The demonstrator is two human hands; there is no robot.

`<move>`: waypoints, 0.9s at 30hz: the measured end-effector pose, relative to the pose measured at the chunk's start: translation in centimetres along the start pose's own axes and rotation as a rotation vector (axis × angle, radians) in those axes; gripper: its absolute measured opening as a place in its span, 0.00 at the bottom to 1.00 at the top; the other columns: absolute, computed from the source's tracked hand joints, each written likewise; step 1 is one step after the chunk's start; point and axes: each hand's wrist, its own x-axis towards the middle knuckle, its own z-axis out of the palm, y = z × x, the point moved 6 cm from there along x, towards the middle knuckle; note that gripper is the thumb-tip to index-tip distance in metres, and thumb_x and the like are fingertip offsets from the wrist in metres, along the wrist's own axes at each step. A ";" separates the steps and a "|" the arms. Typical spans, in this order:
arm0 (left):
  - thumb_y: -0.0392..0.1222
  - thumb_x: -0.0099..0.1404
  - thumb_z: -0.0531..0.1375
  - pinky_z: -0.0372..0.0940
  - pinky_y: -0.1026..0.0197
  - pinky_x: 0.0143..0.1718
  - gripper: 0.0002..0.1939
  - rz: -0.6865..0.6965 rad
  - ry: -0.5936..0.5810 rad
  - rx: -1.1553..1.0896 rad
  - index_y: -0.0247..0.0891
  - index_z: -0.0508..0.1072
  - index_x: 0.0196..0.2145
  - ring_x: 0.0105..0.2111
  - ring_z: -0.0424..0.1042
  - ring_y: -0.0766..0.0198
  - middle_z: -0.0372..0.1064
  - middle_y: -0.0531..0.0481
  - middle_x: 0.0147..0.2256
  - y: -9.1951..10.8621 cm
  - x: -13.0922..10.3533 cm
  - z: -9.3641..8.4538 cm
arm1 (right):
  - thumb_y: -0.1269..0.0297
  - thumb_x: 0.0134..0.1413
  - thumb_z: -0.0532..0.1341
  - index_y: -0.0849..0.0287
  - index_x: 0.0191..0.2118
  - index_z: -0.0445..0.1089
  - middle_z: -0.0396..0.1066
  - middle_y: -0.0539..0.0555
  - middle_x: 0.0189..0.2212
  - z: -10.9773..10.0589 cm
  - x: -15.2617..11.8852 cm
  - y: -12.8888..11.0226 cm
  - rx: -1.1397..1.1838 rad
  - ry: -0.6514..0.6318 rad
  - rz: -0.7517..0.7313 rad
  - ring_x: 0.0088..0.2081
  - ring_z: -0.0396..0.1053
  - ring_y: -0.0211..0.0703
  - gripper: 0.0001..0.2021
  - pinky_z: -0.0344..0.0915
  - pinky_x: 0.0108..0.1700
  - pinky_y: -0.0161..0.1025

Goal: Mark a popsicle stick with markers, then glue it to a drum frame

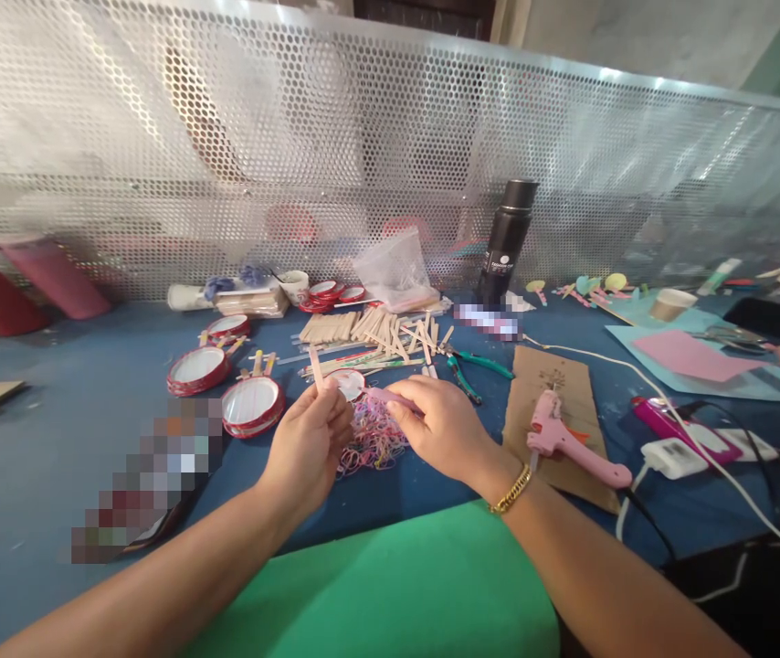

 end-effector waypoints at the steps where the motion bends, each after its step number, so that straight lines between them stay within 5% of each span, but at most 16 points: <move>1: 0.47 0.65 0.64 0.46 0.70 0.16 0.21 0.006 -0.008 0.010 0.40 0.58 0.23 0.17 0.46 0.73 0.47 0.62 0.19 0.0 0.0 0.0 | 0.64 0.65 0.56 0.59 0.44 0.75 0.75 0.54 0.35 0.0 0.0 0.0 -0.007 -0.004 0.000 0.36 0.69 0.42 0.11 0.59 0.39 0.38; 27: 0.51 0.61 0.67 0.44 0.67 0.19 0.14 0.165 -0.053 0.174 0.39 0.71 0.35 0.19 0.46 0.71 0.50 0.61 0.20 -0.3 -0.3 0.5 | 0.64 0.68 0.53 0.60 0.38 0.74 0.74 0.54 0.32 0.6 -0.4 -0.8 0.140 0.039 0.014 0.34 0.67 0.42 0.13 0.58 0.38 0.39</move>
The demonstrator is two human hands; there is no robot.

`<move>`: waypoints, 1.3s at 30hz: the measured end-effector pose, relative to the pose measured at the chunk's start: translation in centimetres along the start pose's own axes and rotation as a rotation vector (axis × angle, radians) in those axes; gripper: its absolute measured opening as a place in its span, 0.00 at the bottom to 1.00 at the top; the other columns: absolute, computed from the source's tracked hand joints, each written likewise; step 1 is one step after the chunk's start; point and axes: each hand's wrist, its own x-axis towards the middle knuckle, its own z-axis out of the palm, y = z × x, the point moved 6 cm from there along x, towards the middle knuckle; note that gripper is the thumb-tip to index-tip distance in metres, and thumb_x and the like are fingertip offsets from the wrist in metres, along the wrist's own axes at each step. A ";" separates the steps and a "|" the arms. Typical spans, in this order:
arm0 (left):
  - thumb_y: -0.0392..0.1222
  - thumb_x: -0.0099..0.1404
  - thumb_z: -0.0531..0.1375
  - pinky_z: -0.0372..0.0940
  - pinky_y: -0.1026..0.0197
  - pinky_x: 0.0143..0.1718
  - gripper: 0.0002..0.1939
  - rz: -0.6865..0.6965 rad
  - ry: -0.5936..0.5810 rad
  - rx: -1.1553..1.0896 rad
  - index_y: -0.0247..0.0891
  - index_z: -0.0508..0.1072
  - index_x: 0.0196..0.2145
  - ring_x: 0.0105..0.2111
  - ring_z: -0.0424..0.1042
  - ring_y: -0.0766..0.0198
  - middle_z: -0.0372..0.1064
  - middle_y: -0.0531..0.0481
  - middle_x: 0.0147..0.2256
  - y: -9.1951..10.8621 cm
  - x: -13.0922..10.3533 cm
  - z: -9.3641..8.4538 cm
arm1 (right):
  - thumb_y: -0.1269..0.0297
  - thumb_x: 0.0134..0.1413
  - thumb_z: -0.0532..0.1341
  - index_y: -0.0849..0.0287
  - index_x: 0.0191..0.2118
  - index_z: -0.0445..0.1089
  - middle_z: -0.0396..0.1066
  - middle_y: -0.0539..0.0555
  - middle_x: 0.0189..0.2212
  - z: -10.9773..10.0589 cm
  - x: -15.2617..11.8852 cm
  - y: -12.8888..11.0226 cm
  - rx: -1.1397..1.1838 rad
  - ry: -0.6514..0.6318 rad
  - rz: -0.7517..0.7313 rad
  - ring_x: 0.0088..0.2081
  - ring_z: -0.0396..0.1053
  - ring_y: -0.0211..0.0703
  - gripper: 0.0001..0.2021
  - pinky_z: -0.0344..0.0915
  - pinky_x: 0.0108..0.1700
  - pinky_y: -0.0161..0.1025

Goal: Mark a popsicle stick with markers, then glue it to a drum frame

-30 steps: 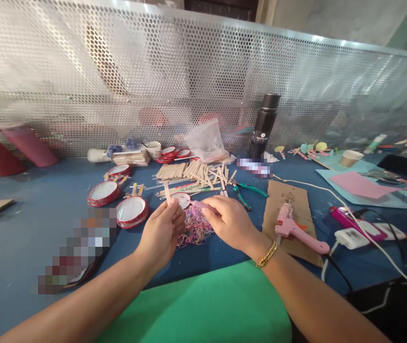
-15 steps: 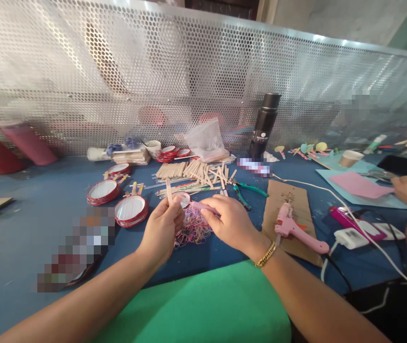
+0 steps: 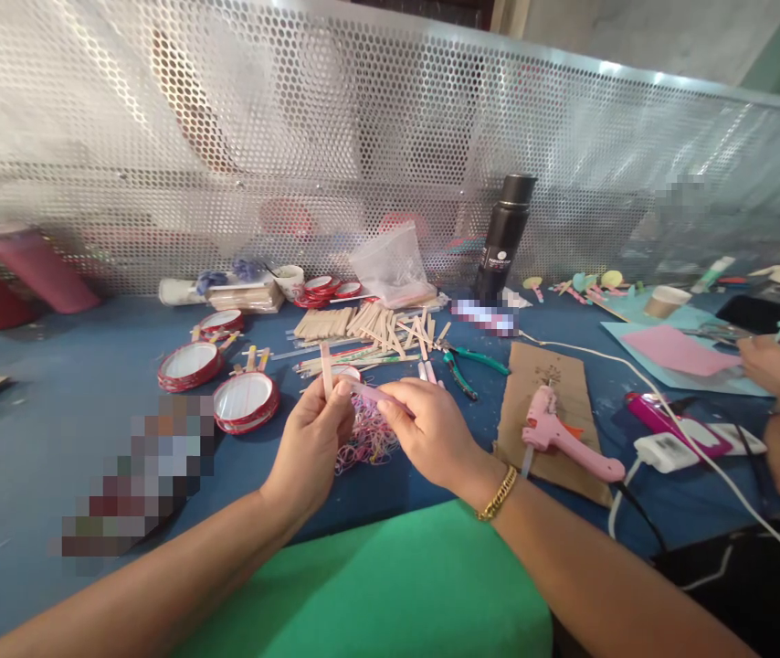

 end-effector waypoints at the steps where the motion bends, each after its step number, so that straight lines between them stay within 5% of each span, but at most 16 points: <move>1: 0.51 0.62 0.66 0.45 0.67 0.18 0.14 0.010 -0.005 0.000 0.39 0.71 0.35 0.19 0.45 0.71 0.50 0.61 0.20 0.1 -0.1 0.1 | 0.64 0.68 0.53 0.60 0.38 0.74 0.74 0.54 0.32 0.0 -0.1 -0.1 0.016 0.010 -0.004 0.35 0.67 0.42 0.13 0.59 0.38 0.39; 14: 0.51 0.64 0.64 0.46 0.67 0.19 0.13 0.062 -0.024 0.063 0.39 0.71 0.32 0.19 0.47 0.71 0.51 0.60 0.20 0.9 0.9 0.2 | 0.64 0.68 0.51 0.59 0.35 0.74 0.73 0.54 0.30 0.1 0.7 0.1 0.035 0.039 0.063 0.33 0.68 0.41 0.15 0.60 0.36 0.38; 20: 0.45 0.63 0.63 0.44 0.68 0.18 0.08 0.004 0.014 -0.039 0.40 0.72 0.39 0.18 0.48 0.72 0.52 0.60 0.21 0.5 0.4 0.0 | 0.73 0.60 0.53 0.60 0.49 0.71 0.76 0.58 0.41 -2.9 1.0 2.3 -0.242 0.143 0.173 0.40 0.71 0.46 0.15 0.62 0.42 0.40; 25: 0.45 0.64 0.63 0.46 0.68 0.19 0.08 -0.050 -0.091 -0.078 0.39 0.70 0.31 0.18 0.51 0.72 0.54 0.59 0.21 -0.1 -0.1 0.7 | 0.71 0.54 0.58 0.57 0.42 0.70 0.75 0.52 0.28 -4.5 0.8 4.0 -0.478 0.122 0.328 0.28 0.68 0.43 0.10 0.51 0.29 0.38; 30: 0.46 0.65 0.62 0.46 0.69 0.18 0.08 -0.103 -0.136 -0.079 0.40 0.69 0.33 0.17 0.53 0.73 0.56 0.59 0.21 -0.8 -0.6 1.0 | 0.71 0.54 0.59 0.58 0.40 0.69 0.75 0.56 0.28 -2.6 0.4 3.9 -0.623 -0.040 0.319 0.28 0.69 0.44 0.07 0.51 0.29 0.39; 35: 0.46 0.68 0.59 0.46 0.69 0.18 0.09 -0.119 -0.164 -0.081 0.40 0.68 0.33 0.17 0.53 0.73 0.56 0.59 0.21 -0.9 -1.0 1.4 | 0.56 0.61 0.59 0.58 0.36 0.72 0.76 0.58 0.29 -2.5 0.5 3.9 -0.610 -0.064 0.297 0.30 0.71 0.46 0.11 0.54 0.30 0.39; 39: 0.46 0.68 0.59 0.47 0.69 0.18 0.09 -0.116 -0.171 -0.088 0.39 0.67 0.32 0.17 0.53 0.73 0.56 0.59 0.21 -0.8 -1.1 1.5 | 0.66 0.61 0.57 0.59 0.29 0.74 0.76 0.58 0.26 -4.5 0.8 5.2 -0.682 -0.032 0.383 0.29 0.71 0.46 0.11 0.55 0.30 0.39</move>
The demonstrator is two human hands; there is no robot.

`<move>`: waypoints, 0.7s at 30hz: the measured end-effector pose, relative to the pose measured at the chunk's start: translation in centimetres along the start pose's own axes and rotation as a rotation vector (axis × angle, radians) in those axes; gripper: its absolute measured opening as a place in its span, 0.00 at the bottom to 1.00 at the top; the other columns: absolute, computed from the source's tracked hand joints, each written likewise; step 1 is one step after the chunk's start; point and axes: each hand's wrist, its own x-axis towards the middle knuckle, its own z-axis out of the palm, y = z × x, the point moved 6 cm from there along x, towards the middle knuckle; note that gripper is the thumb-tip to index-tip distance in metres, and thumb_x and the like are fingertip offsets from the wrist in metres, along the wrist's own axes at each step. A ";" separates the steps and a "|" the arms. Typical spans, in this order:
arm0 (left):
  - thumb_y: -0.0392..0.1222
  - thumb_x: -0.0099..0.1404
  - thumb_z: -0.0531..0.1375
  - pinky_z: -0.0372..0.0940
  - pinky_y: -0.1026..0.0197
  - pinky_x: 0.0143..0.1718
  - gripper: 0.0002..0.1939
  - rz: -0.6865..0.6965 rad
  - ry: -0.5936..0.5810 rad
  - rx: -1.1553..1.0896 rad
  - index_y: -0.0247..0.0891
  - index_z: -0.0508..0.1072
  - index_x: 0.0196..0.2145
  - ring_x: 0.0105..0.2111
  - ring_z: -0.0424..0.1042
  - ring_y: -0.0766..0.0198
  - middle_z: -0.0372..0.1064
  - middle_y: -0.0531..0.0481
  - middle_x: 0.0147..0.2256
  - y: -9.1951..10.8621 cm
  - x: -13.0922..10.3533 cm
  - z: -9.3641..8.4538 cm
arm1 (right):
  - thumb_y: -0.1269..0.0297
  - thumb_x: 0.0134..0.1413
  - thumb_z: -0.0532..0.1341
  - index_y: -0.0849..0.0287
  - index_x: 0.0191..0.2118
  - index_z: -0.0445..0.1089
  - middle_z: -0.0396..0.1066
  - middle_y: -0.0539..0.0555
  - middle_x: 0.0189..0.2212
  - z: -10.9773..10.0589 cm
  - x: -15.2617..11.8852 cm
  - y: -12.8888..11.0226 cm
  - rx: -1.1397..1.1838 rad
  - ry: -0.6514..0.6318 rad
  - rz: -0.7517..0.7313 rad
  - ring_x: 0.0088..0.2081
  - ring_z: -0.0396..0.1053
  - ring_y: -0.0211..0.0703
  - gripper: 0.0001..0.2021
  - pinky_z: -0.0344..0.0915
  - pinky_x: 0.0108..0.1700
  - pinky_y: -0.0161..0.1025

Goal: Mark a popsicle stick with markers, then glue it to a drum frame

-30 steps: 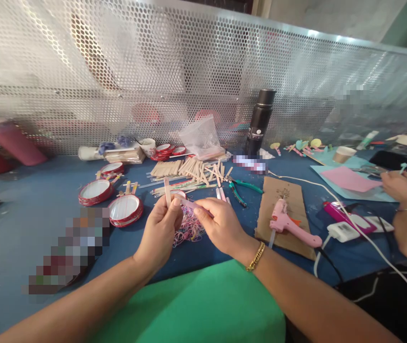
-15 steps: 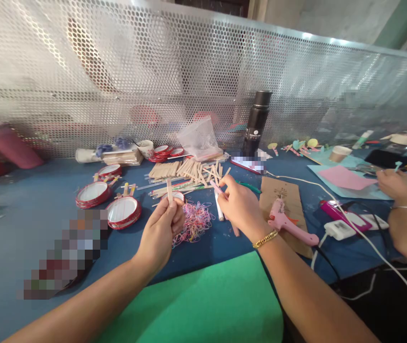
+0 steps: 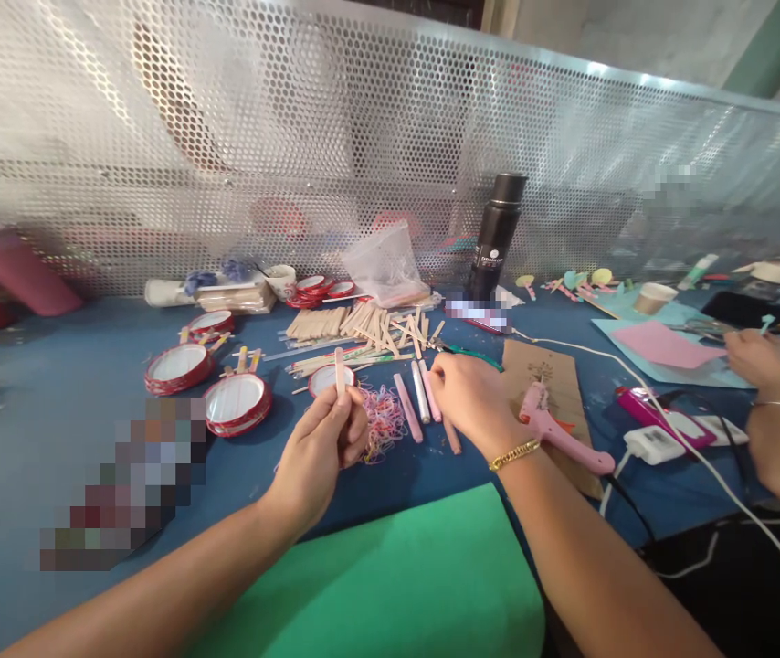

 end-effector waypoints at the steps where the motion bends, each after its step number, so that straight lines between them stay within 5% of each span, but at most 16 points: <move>1: 0.45 0.69 0.59 0.47 0.69 0.19 0.09 0.000 -0.004 0.002 0.39 0.67 0.32 0.17 0.53 0.73 0.56 0.59 0.21 0.0 0.0 0.0 | 0.68 0.60 0.57 0.59 0.29 0.74 0.77 0.59 0.27 -0.1 0.2 0.4 -0.024 -0.004 0.017 0.30 0.72 0.47 0.11 0.55 0.30 0.40; 21: 0.45 0.71 0.57 0.47 0.68 0.19 0.11 0.010 -0.054 0.029 0.38 0.67 0.32 0.18 0.51 0.74 0.55 0.59 0.21 -0.5 -0.1 0.0 | 0.65 0.55 0.61 0.65 0.35 0.80 0.80 0.68 0.36 1.1 0.5 1.0 -0.137 -0.291 0.130 0.40 0.78 0.53 0.11 0.67 0.38 0.38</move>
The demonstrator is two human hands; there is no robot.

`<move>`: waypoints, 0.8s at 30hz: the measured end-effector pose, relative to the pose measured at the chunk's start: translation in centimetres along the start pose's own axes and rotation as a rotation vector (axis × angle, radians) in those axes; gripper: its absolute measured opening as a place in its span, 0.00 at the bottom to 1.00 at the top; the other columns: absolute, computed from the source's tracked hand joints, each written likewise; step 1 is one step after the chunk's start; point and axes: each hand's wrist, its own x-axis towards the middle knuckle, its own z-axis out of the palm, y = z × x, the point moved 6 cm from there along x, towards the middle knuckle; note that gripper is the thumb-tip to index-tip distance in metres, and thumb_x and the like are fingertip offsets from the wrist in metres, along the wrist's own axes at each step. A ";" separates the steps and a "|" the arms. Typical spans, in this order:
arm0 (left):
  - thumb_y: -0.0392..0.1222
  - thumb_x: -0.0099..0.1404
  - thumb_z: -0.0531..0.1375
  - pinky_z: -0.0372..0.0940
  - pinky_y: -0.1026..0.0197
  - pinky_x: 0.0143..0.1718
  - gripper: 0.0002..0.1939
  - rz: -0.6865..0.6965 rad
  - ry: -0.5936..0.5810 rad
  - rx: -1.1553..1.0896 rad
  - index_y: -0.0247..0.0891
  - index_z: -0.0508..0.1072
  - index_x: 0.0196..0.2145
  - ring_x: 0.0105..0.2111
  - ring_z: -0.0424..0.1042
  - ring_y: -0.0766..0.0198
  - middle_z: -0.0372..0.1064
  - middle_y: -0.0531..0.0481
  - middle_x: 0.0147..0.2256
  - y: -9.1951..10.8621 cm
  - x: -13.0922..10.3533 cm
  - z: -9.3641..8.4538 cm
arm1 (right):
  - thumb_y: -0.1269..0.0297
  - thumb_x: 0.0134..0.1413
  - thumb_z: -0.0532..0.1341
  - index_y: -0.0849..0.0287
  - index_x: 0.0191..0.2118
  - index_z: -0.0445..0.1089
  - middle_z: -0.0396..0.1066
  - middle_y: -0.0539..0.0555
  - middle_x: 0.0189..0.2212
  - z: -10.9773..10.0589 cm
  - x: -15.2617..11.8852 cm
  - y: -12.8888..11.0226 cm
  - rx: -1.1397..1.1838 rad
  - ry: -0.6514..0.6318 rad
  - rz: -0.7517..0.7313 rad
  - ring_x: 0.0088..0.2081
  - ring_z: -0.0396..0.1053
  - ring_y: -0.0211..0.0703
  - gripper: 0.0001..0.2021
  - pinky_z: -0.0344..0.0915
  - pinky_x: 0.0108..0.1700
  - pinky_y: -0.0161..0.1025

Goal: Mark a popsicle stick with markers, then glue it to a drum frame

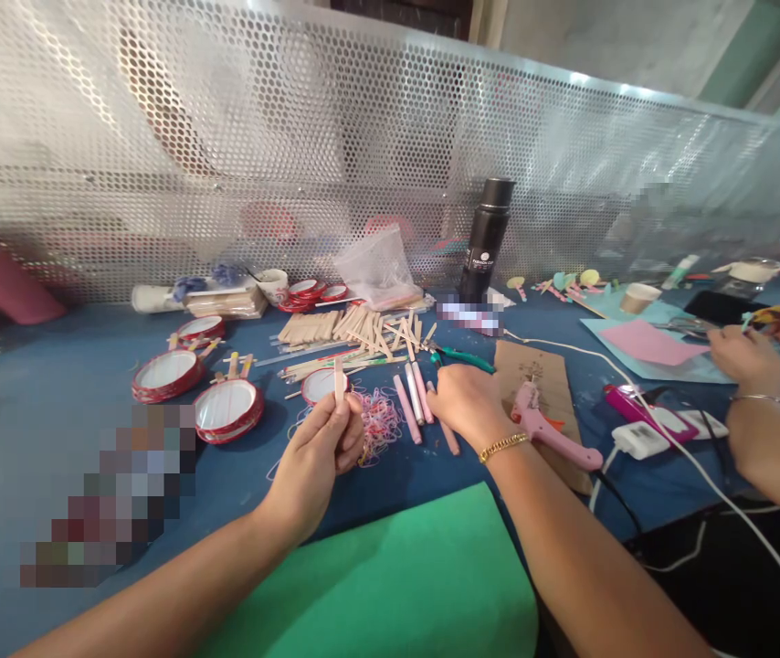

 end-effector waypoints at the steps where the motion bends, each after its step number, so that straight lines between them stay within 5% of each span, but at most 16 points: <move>1: 0.45 0.71 0.57 0.47 0.68 0.19 0.11 0.001 0.003 0.006 0.38 0.67 0.32 0.18 0.52 0.74 0.55 0.59 0.21 0.0 0.0 0.0 | 0.65 0.54 0.61 0.65 0.34 0.80 0.80 0.68 0.35 0.0 0.0 0.0 0.001 0.001 0.000 0.40 0.78 0.53 0.11 0.67 0.37 0.38; 7: 0.46 0.71 0.56 0.47 0.68 0.19 0.10 0.013 0.032 0.046 0.38 0.67 0.34 0.18 0.53 0.74 0.58 0.58 0.24 0.2 -0.1 -0.1 | 0.62 0.54 0.60 0.64 0.31 0.80 0.79 0.67 0.29 -0.1 0.0 0.2 0.014 0.017 -0.016 0.38 0.78 0.55 0.12 0.66 0.35 0.40; 13: 0.46 0.69 0.58 0.46 0.67 0.20 0.09 -0.001 0.036 0.029 0.39 0.68 0.34 0.18 0.53 0.74 0.58 0.58 0.24 0.1 0.0 -0.2 | 0.68 0.49 0.61 0.62 0.25 0.77 0.72 0.62 0.16 0.4 0.1 0.3 0.056 -0.055 -0.002 0.34 0.77 0.55 0.08 0.62 0.30 0.39; 19: 0.49 0.67 0.61 0.44 0.67 0.20 0.13 -0.011 0.059 0.025 0.38 0.67 0.30 0.18 0.50 0.74 0.55 0.59 0.22 0.3 -0.1 -0.2 | 0.64 0.51 0.61 0.58 0.21 0.67 0.68 0.53 0.16 -0.6 0.0 0.5 0.481 0.064 -0.066 0.23 0.67 0.41 0.11 0.54 0.26 0.36; 24: 0.52 0.64 0.64 0.40 0.67 0.19 0.14 -0.023 0.146 0.055 0.38 0.71 0.36 0.18 0.45 0.74 0.47 0.63 0.20 0.5 -0.1 -0.9 | 0.65 0.59 0.56 0.59 0.29 0.66 0.72 0.52 0.25 0.7 -1.6 -3.3 1.202 -0.424 -0.335 0.23 0.65 0.35 0.08 0.60 0.27 0.34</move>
